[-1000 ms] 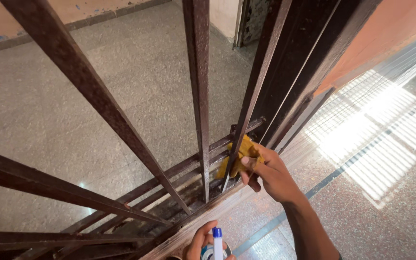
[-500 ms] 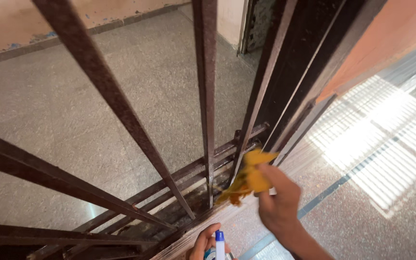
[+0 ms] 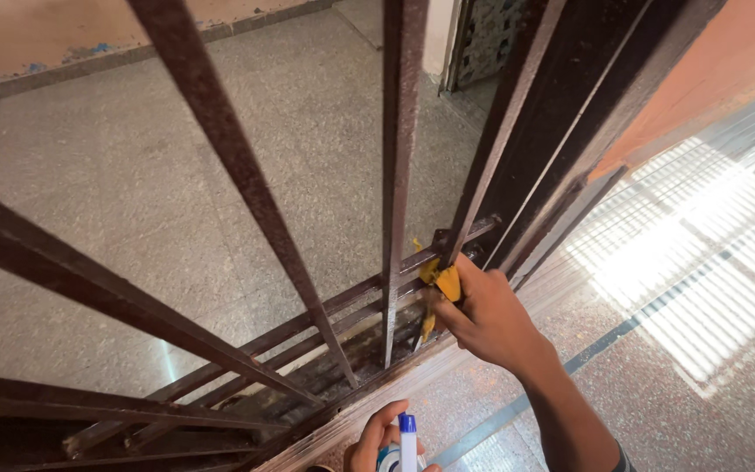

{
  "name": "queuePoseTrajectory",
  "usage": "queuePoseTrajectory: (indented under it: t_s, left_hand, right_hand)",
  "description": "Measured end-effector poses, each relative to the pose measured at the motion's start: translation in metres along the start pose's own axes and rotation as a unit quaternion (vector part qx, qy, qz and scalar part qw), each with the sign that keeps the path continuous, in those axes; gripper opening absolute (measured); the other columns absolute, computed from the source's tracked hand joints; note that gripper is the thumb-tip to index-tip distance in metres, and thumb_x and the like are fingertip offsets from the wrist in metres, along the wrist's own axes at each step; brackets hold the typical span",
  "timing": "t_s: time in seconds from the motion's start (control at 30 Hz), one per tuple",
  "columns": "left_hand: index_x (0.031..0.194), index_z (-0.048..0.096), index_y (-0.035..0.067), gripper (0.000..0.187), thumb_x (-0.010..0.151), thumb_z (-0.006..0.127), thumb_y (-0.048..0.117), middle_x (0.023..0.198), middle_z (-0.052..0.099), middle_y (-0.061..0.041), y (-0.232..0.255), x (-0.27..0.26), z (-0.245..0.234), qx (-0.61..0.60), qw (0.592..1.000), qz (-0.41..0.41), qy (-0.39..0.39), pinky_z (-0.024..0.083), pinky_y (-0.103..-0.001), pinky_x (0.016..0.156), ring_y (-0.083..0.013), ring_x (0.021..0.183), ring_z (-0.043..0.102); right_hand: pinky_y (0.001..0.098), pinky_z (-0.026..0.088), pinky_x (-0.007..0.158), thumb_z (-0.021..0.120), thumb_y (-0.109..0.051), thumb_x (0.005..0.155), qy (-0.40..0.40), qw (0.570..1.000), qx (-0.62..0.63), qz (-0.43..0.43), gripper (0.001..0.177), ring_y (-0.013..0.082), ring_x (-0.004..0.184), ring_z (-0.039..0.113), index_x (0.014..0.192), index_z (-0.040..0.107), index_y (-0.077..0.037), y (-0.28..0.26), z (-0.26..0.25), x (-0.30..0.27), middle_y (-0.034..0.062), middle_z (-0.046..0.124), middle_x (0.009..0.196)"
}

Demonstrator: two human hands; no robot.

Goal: The person wipes the vertical bars of a brown metal gate using a yellow cloth while holding a spray bottle in the other hand.

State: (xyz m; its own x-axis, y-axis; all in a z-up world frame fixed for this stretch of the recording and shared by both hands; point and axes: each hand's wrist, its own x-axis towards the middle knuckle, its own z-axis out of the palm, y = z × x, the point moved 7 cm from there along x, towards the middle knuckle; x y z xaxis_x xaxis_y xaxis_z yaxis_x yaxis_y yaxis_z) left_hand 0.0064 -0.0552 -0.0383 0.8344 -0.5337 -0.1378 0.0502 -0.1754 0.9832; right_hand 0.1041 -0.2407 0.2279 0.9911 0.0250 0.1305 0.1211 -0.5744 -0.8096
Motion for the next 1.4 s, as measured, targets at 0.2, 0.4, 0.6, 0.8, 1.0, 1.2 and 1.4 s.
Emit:
queuePoseTrajectory:
  t_s: [0.2, 0.4, 0.6, 0.8, 1.0, 1.2, 1.4]
  left_hand:
    - [0.154, 0.036, 0.012, 0.100, 0.075, 0.095, 0.030, 0.090, 0.076, -0.010, 0.000, -0.011, -0.024, 0.000, 1.000, -0.022, 0.004, 0.058, -0.038, 0.091, -0.0192, 0.087, 0.077]
    - [0.153, 0.040, 0.011, 0.095, 0.074, 0.091, 0.026, 0.090, 0.076, -0.011, 0.021, -0.020, -0.040, -0.017, 0.999, -0.027, 0.036, 0.058, -0.039, 0.096, -0.0211, 0.094, 0.081]
    - [0.147, 0.041, 0.007, 0.088, 0.078, 0.090, 0.029, 0.085, 0.078, -0.010, 0.042, -0.009, -0.025, 0.011, 0.998, 0.061, 0.021, 0.062, -0.037, 0.088, -0.0199, 0.086, 0.082]
    - [0.152, 0.043, 0.015, 0.095, 0.072, 0.093, 0.031, 0.088, 0.077, -0.009, -0.021, -0.013, -0.014, -0.002, 0.997, -0.066, 0.031, 0.060, -0.037, 0.088, -0.0212, 0.082, 0.080]
    - [0.153, 0.029, 0.011, 0.085, 0.088, 0.084, 0.020, 0.100, 0.076, -0.016, -0.069, -0.006, -0.036, -0.169, 0.984, 0.047, -0.020, 0.059, -0.039, 0.100, -0.0222, 0.090, 0.078]
    - [0.151, 0.036, 0.011, 0.087, 0.082, 0.087, 0.021, 0.096, 0.075, -0.016, -0.036, -0.014, -0.030, -0.079, 0.996, -0.051, -0.003, 0.059, -0.036, 0.091, -0.0190, 0.081, 0.075]
    - [0.166, 0.031, 0.005, 0.077, 0.106, 0.075, 0.024, 0.112, 0.078, -0.015, -0.049, -0.009, -0.038, -0.057, 0.992, 0.087, -0.066, 0.050, -0.036, 0.114, -0.0176, 0.103, 0.079]
  right_hand:
    - [0.0335, 0.056, 0.048, 0.065, -0.025, 0.093, 0.039, 0.991, -0.113, 0.067, 0.027, 0.0182, 0.047, 0.069, 0.113, 0.056, -0.010, 0.005, 0.005, 0.000, 0.0092, 0.071, 0.059]
    - [0.0258, 0.056, 0.049, 0.072, -0.029, 0.087, 0.000, 0.992, -0.128, -0.018, 0.033, 0.0129, 0.048, 0.072, 0.112, 0.062, -0.009, -0.007, -0.010, 0.010, 0.0029, 0.075, 0.069]
    - [0.0352, 0.058, 0.048, 0.070, -0.028, 0.091, -0.062, 0.985, -0.039, 0.154, 0.022, 0.0183, 0.048, 0.067, 0.102, 0.067, -0.009, 0.007, 0.000, 0.006, 0.0073, 0.071, 0.064]
    - [0.0349, 0.054, 0.051, 0.080, -0.027, 0.081, 0.129, 0.965, -0.227, -0.019, 0.036, 0.0218, 0.054, 0.067, 0.107, 0.069, -0.006, -0.018, -0.011, -0.009, 0.0109, 0.071, 0.067]
    - [0.0311, 0.060, 0.047, 0.074, -0.027, 0.088, 0.192, 0.976, 0.046, 0.088, 0.020, 0.0171, 0.051, 0.076, 0.092, 0.080, -0.009, 0.036, 0.003, -0.048, 0.0087, 0.074, 0.068]
    - [0.0253, 0.054, 0.059, 0.066, -0.019, 0.097, 0.089, 0.987, 0.025, -0.128, 0.040, 0.0113, 0.065, 0.067, 0.135, 0.066, -0.005, 0.003, 0.053, -0.027, 0.0072, 0.071, 0.081]
    - [0.0229, 0.053, 0.051, 0.079, -0.017, 0.089, 0.183, 0.975, -0.007, -0.126, 0.017, 0.0073, 0.061, 0.069, 0.104, 0.081, -0.010, -0.006, 0.040, -0.023, 0.0012, 0.076, 0.075]
